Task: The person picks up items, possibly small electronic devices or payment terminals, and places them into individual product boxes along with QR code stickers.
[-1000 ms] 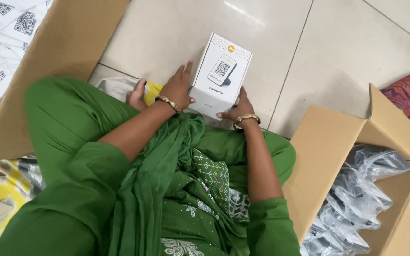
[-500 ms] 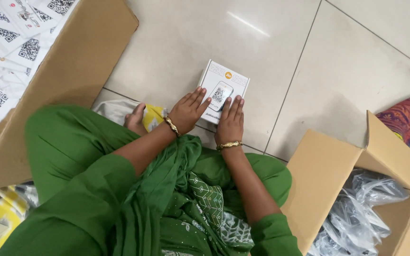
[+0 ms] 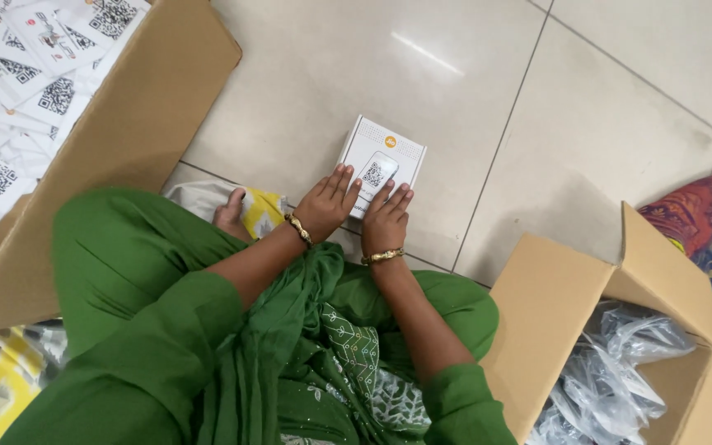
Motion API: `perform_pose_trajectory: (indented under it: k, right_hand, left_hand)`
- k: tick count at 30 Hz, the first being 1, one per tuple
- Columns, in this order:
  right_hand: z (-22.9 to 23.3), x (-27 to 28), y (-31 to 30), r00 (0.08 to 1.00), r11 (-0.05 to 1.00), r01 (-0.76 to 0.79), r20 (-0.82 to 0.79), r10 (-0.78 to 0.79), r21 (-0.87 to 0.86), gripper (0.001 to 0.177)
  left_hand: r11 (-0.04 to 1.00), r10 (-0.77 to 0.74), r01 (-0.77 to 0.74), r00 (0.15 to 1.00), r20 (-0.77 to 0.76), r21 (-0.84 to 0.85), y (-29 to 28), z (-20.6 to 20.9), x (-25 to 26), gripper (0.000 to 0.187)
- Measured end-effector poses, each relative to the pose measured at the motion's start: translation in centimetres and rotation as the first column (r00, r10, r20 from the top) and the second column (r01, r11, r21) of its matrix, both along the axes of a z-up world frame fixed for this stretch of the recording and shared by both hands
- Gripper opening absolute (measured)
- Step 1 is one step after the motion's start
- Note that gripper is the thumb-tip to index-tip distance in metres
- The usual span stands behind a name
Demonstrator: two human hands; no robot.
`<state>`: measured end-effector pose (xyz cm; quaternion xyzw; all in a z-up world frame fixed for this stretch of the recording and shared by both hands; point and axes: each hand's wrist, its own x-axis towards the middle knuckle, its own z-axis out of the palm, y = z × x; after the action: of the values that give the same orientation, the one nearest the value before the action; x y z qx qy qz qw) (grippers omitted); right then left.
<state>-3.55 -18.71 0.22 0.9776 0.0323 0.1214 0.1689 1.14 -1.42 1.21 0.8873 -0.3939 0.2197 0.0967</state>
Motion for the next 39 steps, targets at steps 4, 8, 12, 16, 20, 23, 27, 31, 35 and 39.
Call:
perform_pose_trajectory:
  k: [4,8,12,16,20,23,27,31,35,39]
  right_hand:
    - [-0.7,0.2,-0.4,0.999,0.999,-0.006,0.036,0.007,-0.044,0.057]
    - [-0.4,0.8,-0.4,0.996,1.000,-0.001,-0.085,0.001,0.003,0.061]
    - [1.5,0.4,-0.3,0.978,0.993,0.011,-0.208,0.014,0.121,0.064]
    - [-0.3,-1.4,-2.1,0.973,0.977,-0.129,-0.167,0.157,0.171,0.050]
    - [0.1,-3.0,-2.5,0.952,0.928,-0.307,0.069,0.299,0.210,0.041]
    - [0.0,-2.1,-2.6,0.944,0.930,-0.323,0.122,0.305,0.174,0.040]
    - [1.4,-2.8,-2.6,0.940,0.927,-0.337,0.116,0.321,0.167,0.041]
    - [6.1,-2.9,-2.1,0.915,0.901,-0.394,0.171,0.366,0.182,0.037]
    - [5.2,0.6,-3.4,0.893,0.875,-0.449,0.125,0.432,0.181,0.032]
    - [3.0,16.5,-9.9,0.973,0.982,-0.059,-0.211,0.097,0.180,0.049]
  left_hand:
    - [0.999,0.030,-0.032,0.998,0.050,0.037,-0.8,-0.3,0.0,0.045]
    - [0.992,0.050,-0.048,0.999,-0.011,0.118,-0.9,-0.4,0.2,0.047]
    - [0.985,0.051,-0.045,0.998,-0.028,0.168,-1.3,-2.1,0.4,0.048]
    - [0.977,-0.045,0.054,0.998,-0.050,0.205,0.3,-0.9,-1.2,0.044]
    - [0.986,-0.091,0.080,0.994,0.066,0.145,0.6,-1.2,-2.2,0.039]
    - [0.974,-0.124,0.101,0.987,0.100,0.203,0.3,-0.9,-1.1,0.039]
    - [0.967,-0.175,0.158,0.982,0.072,0.199,0.9,-0.6,-1.4,0.043]
    - [0.934,-0.224,0.183,0.969,0.100,0.307,2.1,2.1,-1.9,0.051]
    - [0.880,-0.361,0.283,0.920,0.149,0.382,1.1,-1.7,2.2,0.048]
    - [0.791,-0.106,0.127,0.992,-0.071,0.598,-8.4,-2.4,18.8,0.069]
